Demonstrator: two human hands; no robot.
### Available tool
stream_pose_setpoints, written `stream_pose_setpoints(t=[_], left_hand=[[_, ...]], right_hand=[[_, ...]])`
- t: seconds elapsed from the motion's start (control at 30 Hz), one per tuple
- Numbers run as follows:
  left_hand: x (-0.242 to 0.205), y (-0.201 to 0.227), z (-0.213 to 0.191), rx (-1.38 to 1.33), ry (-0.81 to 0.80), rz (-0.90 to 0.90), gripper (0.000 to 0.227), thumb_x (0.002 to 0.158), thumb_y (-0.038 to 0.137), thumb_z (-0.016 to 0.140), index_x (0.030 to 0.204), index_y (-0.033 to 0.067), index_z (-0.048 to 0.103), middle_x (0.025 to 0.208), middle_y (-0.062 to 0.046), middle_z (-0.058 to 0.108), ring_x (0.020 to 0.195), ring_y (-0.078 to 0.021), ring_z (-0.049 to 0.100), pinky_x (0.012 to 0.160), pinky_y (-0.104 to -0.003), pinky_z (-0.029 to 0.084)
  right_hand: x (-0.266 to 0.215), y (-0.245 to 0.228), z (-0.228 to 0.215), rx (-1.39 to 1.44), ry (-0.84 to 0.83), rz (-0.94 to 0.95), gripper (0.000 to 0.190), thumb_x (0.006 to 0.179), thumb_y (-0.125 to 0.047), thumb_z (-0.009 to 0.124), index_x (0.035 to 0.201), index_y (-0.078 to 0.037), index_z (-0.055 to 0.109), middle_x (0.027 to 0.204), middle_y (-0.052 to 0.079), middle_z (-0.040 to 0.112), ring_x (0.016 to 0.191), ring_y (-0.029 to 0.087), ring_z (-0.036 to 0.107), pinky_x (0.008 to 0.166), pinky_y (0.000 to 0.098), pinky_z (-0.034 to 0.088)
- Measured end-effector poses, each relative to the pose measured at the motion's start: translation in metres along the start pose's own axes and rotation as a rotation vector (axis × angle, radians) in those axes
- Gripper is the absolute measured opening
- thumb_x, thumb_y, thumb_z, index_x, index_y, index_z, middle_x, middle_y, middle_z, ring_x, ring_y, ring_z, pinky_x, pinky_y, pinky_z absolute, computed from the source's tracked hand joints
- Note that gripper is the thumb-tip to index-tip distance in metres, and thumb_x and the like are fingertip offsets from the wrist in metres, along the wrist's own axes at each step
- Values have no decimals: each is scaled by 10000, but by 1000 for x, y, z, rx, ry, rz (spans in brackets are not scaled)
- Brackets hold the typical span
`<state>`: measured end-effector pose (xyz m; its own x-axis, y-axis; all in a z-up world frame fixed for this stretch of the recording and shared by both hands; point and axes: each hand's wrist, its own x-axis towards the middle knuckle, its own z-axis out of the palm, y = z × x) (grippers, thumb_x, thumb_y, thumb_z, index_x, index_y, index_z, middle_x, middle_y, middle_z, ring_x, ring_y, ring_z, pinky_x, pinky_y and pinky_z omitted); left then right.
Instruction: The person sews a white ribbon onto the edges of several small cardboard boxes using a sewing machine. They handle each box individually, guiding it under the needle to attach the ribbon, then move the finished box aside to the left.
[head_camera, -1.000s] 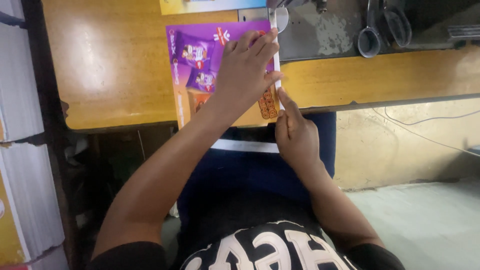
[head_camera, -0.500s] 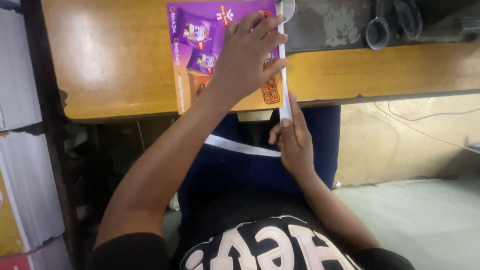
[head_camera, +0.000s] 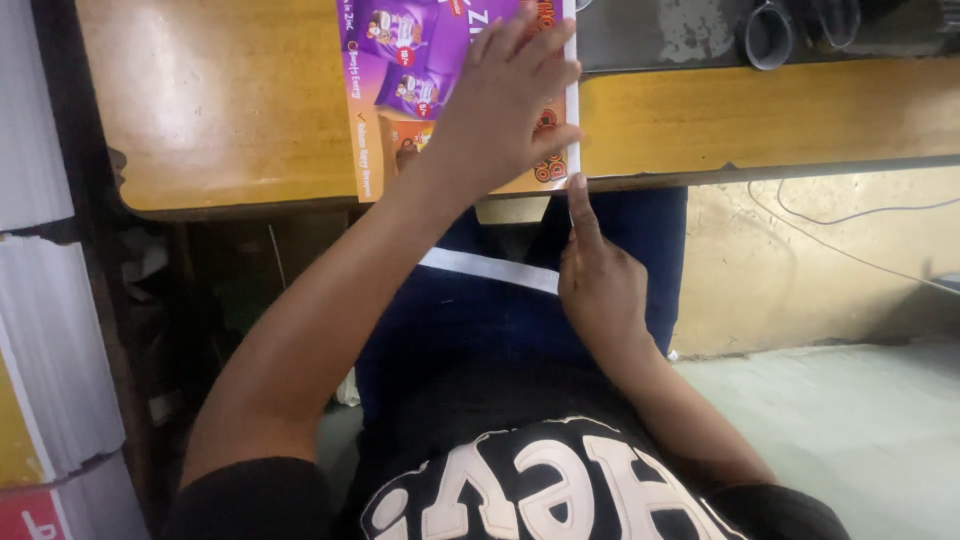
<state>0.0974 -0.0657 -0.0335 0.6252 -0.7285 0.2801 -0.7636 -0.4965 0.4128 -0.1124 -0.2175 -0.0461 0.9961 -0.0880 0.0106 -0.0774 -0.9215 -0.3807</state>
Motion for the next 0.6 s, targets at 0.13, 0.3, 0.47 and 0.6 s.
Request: stream_pose_setpoints(t=[0.13,0.3,0.47,0.6], left_hand=[[-11,11,3,97,29,40,453,1049,478,792,1324,132,694,1553,-127,551,1457,-371,436,1178,-602,340],[-19,25,3,166,45,57,423,965,502,829,1180,149,738,1478,-76,610,1352,-329,520,1010,-502,464],[-20,21,9,134,61,40,423,971,496,828,1195,151,731,1505,-74,609,1383,-340,511,1066,-529,438],[-14,9,9,71,107,53,424,960,465,861,1206,166,690,1510,-68,611,1397,-336,502,1057,-528,425]], right_hand=[[1,-5,-11,-29,-9,7,705,1055,-80,532,1726,-223,372,676,81,601,538,342,550,529,489,419],[5,-9,-23,-48,43,-73,644,1034,-41,531,1669,-143,506,571,30,513,446,235,440,455,413,353],[11,-8,-27,-31,53,-96,609,1053,-57,544,1656,-138,518,588,51,542,456,255,483,468,426,380],[21,-9,-31,-33,72,-88,586,1060,-70,570,1639,-155,550,589,66,555,452,291,494,467,447,360]])
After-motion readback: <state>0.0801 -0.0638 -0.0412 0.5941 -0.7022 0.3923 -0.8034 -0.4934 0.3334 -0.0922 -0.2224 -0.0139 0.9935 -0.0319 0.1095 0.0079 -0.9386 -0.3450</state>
